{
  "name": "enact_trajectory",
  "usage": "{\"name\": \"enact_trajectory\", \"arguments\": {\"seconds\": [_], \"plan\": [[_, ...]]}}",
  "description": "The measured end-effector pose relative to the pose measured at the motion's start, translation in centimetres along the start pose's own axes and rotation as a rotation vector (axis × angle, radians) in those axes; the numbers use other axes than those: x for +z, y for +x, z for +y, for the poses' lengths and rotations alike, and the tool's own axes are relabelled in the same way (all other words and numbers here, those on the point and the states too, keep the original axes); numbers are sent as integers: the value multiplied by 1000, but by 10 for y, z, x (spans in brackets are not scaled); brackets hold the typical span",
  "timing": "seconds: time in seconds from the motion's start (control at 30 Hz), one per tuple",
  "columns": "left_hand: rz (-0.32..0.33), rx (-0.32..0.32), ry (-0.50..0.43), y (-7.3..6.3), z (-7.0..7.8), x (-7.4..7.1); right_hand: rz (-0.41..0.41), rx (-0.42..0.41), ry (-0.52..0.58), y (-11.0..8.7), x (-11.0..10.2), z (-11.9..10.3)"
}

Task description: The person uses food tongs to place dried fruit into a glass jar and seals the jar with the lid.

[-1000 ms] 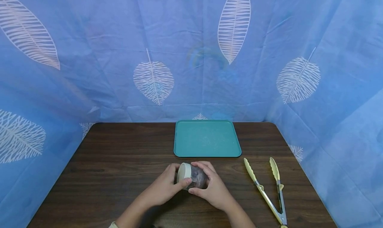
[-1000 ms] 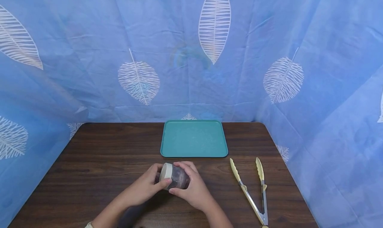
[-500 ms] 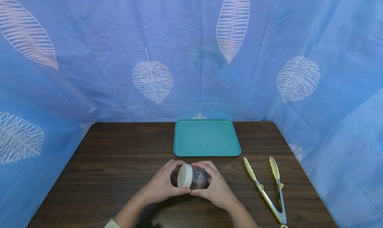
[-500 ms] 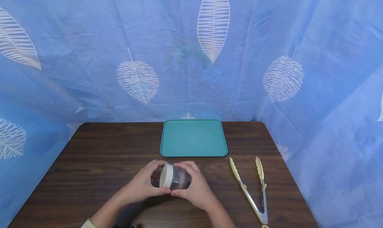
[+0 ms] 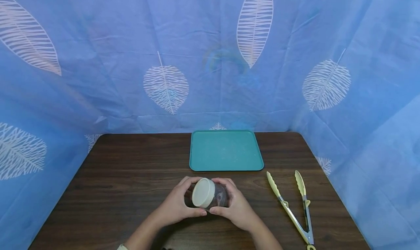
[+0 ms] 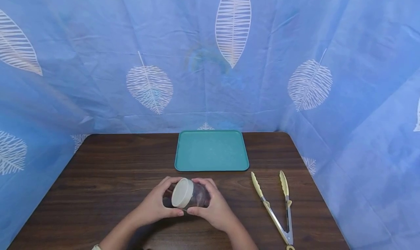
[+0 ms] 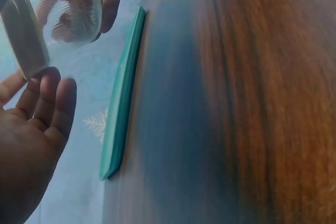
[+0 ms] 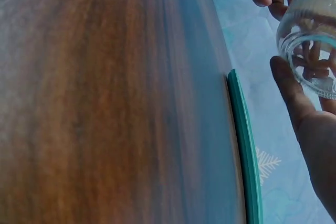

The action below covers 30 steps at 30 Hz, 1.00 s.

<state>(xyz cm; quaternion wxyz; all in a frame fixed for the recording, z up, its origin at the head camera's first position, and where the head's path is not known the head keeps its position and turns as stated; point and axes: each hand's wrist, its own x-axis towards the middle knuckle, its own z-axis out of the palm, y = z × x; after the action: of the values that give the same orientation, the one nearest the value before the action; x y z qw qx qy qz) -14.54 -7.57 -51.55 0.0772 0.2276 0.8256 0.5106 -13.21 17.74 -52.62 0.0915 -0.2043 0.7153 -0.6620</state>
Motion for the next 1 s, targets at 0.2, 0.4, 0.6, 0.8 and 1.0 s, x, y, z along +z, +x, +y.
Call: {"name": "enact_trajectory", "arguments": {"seconds": [0.2, 0.4, 0.6, 0.8, 1.0], "plan": [[36, 30, -75, 2, -4, 1, -86, -13, 184, 0, -2, 0], [70, 15, -108, 6, -4, 4, -67, 37, 16, 1, -9, -2], [107, -9, -26, 13, -5, 10, 6, 31, -303, 4, -12, 1], [170, 13, 109, 19, -8, 20, 50, 79, -407, 8, -12, 3], [176, -18, 213, 23, -13, 27, 51, 102, -458, 11, -10, 8]]}}
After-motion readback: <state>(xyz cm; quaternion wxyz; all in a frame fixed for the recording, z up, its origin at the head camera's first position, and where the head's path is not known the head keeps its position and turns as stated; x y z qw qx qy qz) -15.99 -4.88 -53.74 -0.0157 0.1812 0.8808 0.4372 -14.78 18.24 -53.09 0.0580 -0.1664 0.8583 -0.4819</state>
